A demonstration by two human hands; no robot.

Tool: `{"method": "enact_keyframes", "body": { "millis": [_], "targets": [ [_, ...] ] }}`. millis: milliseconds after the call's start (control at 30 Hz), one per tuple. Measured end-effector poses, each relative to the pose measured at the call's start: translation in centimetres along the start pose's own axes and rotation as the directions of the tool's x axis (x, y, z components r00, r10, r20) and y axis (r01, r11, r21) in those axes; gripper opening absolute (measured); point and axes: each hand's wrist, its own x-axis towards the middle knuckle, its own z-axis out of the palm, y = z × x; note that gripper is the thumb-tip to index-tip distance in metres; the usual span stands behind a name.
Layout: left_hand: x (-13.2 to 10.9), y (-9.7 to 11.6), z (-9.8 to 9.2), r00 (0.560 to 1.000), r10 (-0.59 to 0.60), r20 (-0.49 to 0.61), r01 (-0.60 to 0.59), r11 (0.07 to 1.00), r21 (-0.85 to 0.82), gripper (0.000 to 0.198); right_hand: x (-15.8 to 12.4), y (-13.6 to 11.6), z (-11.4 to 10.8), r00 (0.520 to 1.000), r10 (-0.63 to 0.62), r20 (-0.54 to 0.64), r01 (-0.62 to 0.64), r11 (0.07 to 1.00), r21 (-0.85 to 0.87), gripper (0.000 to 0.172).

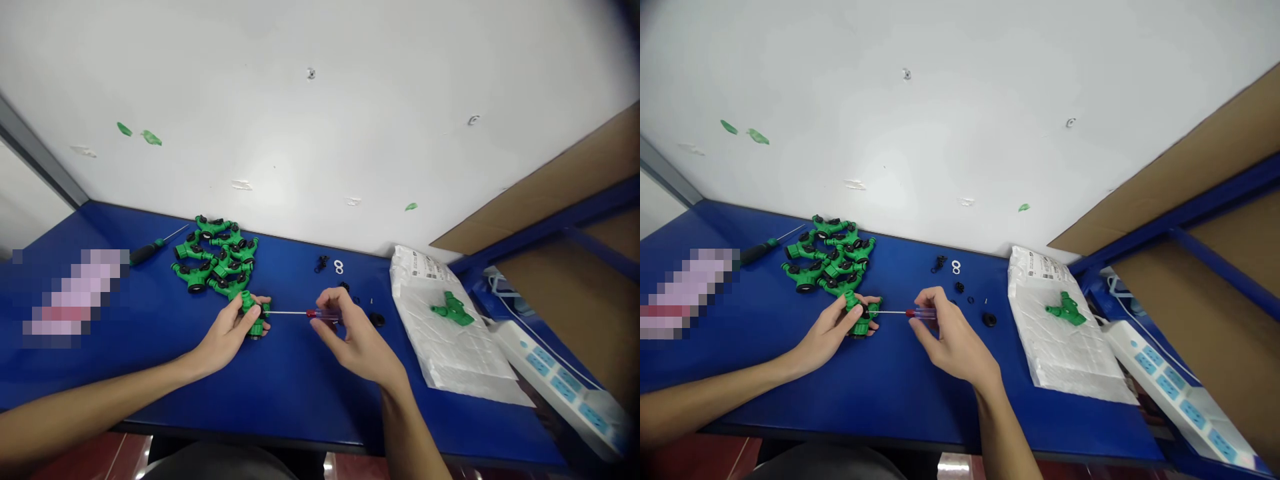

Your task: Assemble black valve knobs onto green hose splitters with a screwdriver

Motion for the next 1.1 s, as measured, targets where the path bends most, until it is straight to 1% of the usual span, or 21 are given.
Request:
{"method": "enact_keyframes", "body": {
  "millis": [67, 100, 167, 233, 300, 400, 467, 533, 600, 667, 733, 767, 800, 833, 900, 967, 1033, 1100],
  "targets": [
    [0.0, 0.0, 0.0, 1.0, 0.0, 0.019, 0.0, 1.0, 0.007, 0.036, 0.0, 0.2, -0.1, 0.999, -0.047, -0.021, 0.048, 0.998, 0.051, 0.01],
    [0.0, 0.0, 0.0, 1.0, 0.0, 0.02, 0.0, 1.0, 0.009, 0.035, 0.1, 0.4, -0.1, 0.998, -0.054, -0.039, 0.056, 0.997, 0.051, 0.011],
    [0.0, -0.1, -0.1, 1.0, 0.002, 0.012, -0.002, 1.0, 0.008, 0.035, 0.2, 0.4, 0.2, 0.997, -0.03, -0.072, 0.03, 1.0, -0.006, 0.015],
    [0.0, -0.2, -0.1, 1.0, 0.005, 0.004, -0.005, 1.0, 0.008, 0.036, 0.2, 0.3, 0.4, 0.999, 0.002, -0.046, -0.006, 0.996, -0.088, 0.02],
    [0.0, -0.3, -0.1, 1.0, 0.002, -0.001, -0.002, 1.0, 0.004, 0.036, 0.1, 0.1, 0.4, 1.0, 0.013, 0.005, -0.013, 0.992, -0.125, 0.017],
    [0.0, -0.2, -0.1, 1.0, -0.002, 0.001, 0.002, 1.0, -0.005, 0.036, -0.1, 0.1, 0.2, 0.999, -0.005, 0.032, 0.008, 0.997, -0.073, 0.018],
    [0.0, -0.2, -0.1, 1.0, 0.001, 0.007, -0.001, 1.0, -0.002, 0.036, -0.1, 0.3, 0.2, 0.999, -0.053, 0.004, 0.053, 0.999, -0.012, 0.01],
    [0.0, -0.2, -0.1, 1.0, 0.007, 0.001, -0.007, 1.0, 0.014, 0.037, 0.0, 0.6, 0.2, 0.994, -0.109, -0.03, 0.109, 0.994, 0.005, 0.009],
    [-0.1, -0.3, -0.1, 1.0, 0.019, -0.009, -0.019, 0.999, 0.04, 0.037, 0.0, 0.7, 0.4, 0.989, -0.141, -0.046, 0.139, 0.99, -0.037, 0.011],
    [-0.2, -0.3, -0.1, 0.999, 0.033, -0.013, -0.032, 0.997, 0.067, 0.038, 0.1, 0.8, 0.7, 0.989, -0.142, -0.035, 0.138, 0.985, -0.104, 0.013],
    [-0.3, -0.4, -0.1, 0.999, 0.038, -0.011, -0.037, 0.996, 0.082, 0.037, 0.1, 0.7, 0.9, 0.993, -0.118, -0.022, 0.112, 0.976, -0.189, 0.022],
    [-0.3, -0.3, -0.1, 0.999, 0.036, -0.009, -0.035, 0.996, 0.084, 0.037, 0.1, 0.6, 0.9, 0.995, -0.101, -0.013, 0.096, 0.971, -0.219, 0.028],
    [-0.3, -0.3, -0.1, 0.999, 0.032, -0.006, -0.032, 0.996, 0.084, 0.037, 0.1, 0.5, 0.9, 0.997, -0.081, -0.001, 0.079, 0.97, -0.231, 0.031],
    [-0.2, -0.2, -0.1, 1.0, 0.026, -0.003, -0.026, 0.996, 0.081, 0.037, 0.1, 0.4, 0.8, 0.998, -0.057, 0.009, 0.058, 0.974, -0.221, 0.028],
    [-0.2, -0.1, -0.1, 1.0, 0.014, 0.011, -0.015, 0.998, 0.069, 0.037, 0.0, 0.2, 0.5, 1.0, -0.012, 0.013, 0.014, 0.989, -0.147, 0.013],
    [-0.2, 0.0, -0.1, 1.0, 0.01, 0.028, -0.011, 0.998, 0.058, 0.036, 0.0, 0.1, 0.3, 1.0, 0.003, 0.015, -0.002, 0.998, -0.058, 0.013],
    [-0.2, 0.0, -0.1, 0.999, 0.015, 0.042, -0.017, 0.998, 0.061, 0.034, 0.0, 0.2, 0.1, 0.999, -0.03, -0.01, 0.03, 1.0, 0.009, 0.005],
    [-0.3, -0.1, -0.1, 0.999, 0.023, 0.043, -0.027, 0.997, 0.077, 0.034, 0.1, 0.4, 0.2, 0.996, -0.071, -0.048, 0.073, 0.997, 0.039, 0.005]
  ]
}}
